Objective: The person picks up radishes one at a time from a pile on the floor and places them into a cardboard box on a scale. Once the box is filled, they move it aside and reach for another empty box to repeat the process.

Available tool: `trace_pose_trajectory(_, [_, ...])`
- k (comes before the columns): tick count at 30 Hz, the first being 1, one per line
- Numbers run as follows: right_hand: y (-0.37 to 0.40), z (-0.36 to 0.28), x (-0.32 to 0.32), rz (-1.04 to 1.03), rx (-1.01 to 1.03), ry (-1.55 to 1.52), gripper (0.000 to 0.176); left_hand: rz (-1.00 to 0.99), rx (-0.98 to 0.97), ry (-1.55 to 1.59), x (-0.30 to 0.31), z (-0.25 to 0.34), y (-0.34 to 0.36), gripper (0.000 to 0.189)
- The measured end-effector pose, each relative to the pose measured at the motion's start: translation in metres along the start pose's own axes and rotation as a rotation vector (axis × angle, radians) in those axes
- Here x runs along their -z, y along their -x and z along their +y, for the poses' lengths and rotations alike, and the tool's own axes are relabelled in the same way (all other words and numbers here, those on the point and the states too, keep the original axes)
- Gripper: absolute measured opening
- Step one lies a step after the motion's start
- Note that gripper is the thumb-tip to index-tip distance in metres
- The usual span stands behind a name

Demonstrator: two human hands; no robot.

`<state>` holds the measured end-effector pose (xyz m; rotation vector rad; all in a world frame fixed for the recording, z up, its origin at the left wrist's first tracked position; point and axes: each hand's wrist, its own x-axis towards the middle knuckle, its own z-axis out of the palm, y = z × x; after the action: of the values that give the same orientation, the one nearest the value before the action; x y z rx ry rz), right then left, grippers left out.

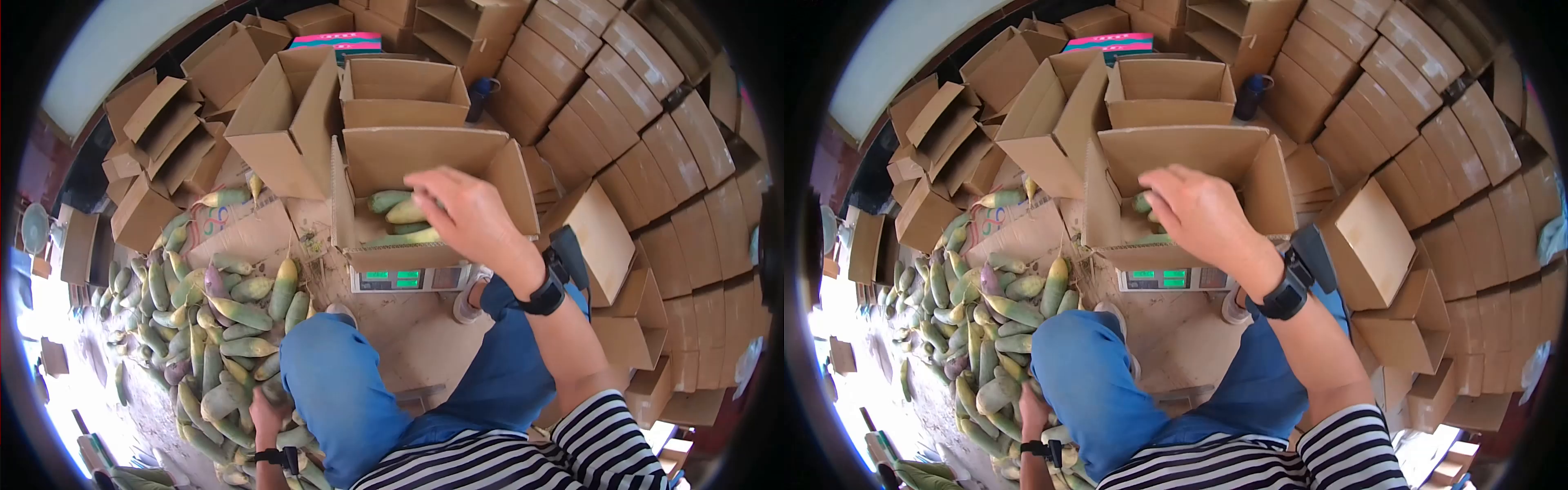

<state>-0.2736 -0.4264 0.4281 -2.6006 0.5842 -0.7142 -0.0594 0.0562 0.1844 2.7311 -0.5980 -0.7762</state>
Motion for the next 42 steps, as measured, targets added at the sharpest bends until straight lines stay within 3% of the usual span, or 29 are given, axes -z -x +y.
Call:
trace_pose_trajectory(1, [-0.002, 0.0, -0.002, 0.003, -0.014, -0.006, 0.022, 0.173, -0.188, 0.19, 0.021, 0.025, 0.005, 0.062])
trace_pose_trajectory(2, [-0.005, -0.001, -0.004, 0.127, -0.007, -0.137, 0.021, 0.199, -0.148, 0.386, 0.037, 0.039, 0.001, 0.061])
trace_pose_trajectory(3, [-0.006, -0.004, -0.004, 0.251, 0.004, -0.266, 0.021, 0.319, -0.195, 0.352, 0.065, 0.075, 0.01, 0.063])
trace_pose_trajectory(6, [-0.005, -0.018, 0.002, 0.137, 0.006, -0.423, 0.033, 0.712, -0.451, 0.147, 0.145, 0.15, 0.035, 0.07])
trace_pose_trajectory(9, [-0.003, -0.038, -0.006, 0.149, 0.309, -0.34, 0.057, 0.734, -0.761, 0.628, 0.192, 0.219, 0.057, 0.081])
trace_pose_trajectory(11, [-0.004, -0.06, -0.004, 0.199, 0.501, -0.397, 0.077, 0.715, -0.84, 0.787, 0.195, 0.278, 0.077, 0.085])
trace_pose_trajectory(13, [-0.005, -0.075, -0.009, 0.257, 0.547, -0.432, 0.083, 0.494, -0.97, 0.898, 0.178, 0.321, 0.084, 0.084])
trace_pose_trajectory(15, [-0.003, -0.07, -0.008, 0.292, 0.586, -0.482, 0.089, 0.438, -0.959, 0.819, 0.168, 0.337, 0.088, 0.091])
trace_pose_trajectory(17, [0.001, -0.048, -0.006, 0.134, 0.401, -0.394, 0.095, 0.119, -0.759, 1.042, 0.165, 0.359, 0.082, 0.101])
trace_pose_trajectory(19, [-0.005, -0.028, 0.006, 0.115, 0.226, -0.142, 0.087, 0.185, -0.831, 0.973, 0.163, 0.35, 0.076, 0.101])
trace_pose_trajectory(21, [-0.015, 0.007, 0.012, 0.005, 0.111, 0.064, 0.079, 0.302, -0.811, 0.135, 0.164, 0.32, 0.076, 0.091])
trace_pose_trajectory(22, [-0.018, 0.027, 0.009, -0.073, 0.071, 0.154, 0.078, 0.262, -0.826, -0.045, 0.155, 0.309, 0.078, 0.075])
trace_pose_trajectory(26, [-0.02, 0.094, -0.038, -0.481, -0.169, 0.463, 0.075, 0.296, -0.804, -0.051, 0.13, 0.293, 0.072, 0.064])
trace_pose_trajectory(27, [-0.018, 0.101, -0.05, -0.482, -0.166, 0.457, 0.075, 0.291, -0.816, -0.037, 0.13, 0.294, 0.07, 0.06])
trace_pose_trajectory(29, [-0.015, 0.112, -0.068, -0.787, -0.232, 0.478, 0.076, 0.284, -0.828, -0.025, 0.131, 0.293, 0.068, 0.056])
trace_pose_trajectory(33, [-0.006, 0.126, -0.091, -0.731, -0.217, 0.267, 0.07, 0.277, -0.843, 0.014, 0.131, 0.294, 0.064, 0.052])
trace_pose_trajectory(35, [-0.003, 0.131, -0.097, -0.602, -0.255, 0.147, 0.063, 0.26, -0.823, 0.032, 0.131, 0.291, 0.065, 0.052])
trace_pose_trajectory(38, [-0.01, 0.114, -0.075, -0.691, -0.29, 0.288, 0.042, 0.288, -0.85, 0.027, 0.132, 0.29, 0.065, 0.05])
trace_pose_trajectory(42, [-0.008, 0.09, -0.028, -0.508, -0.13, 0.336, 0.041, 0.291, -0.817, 0.041, 0.131, 0.287, 0.066, 0.05])
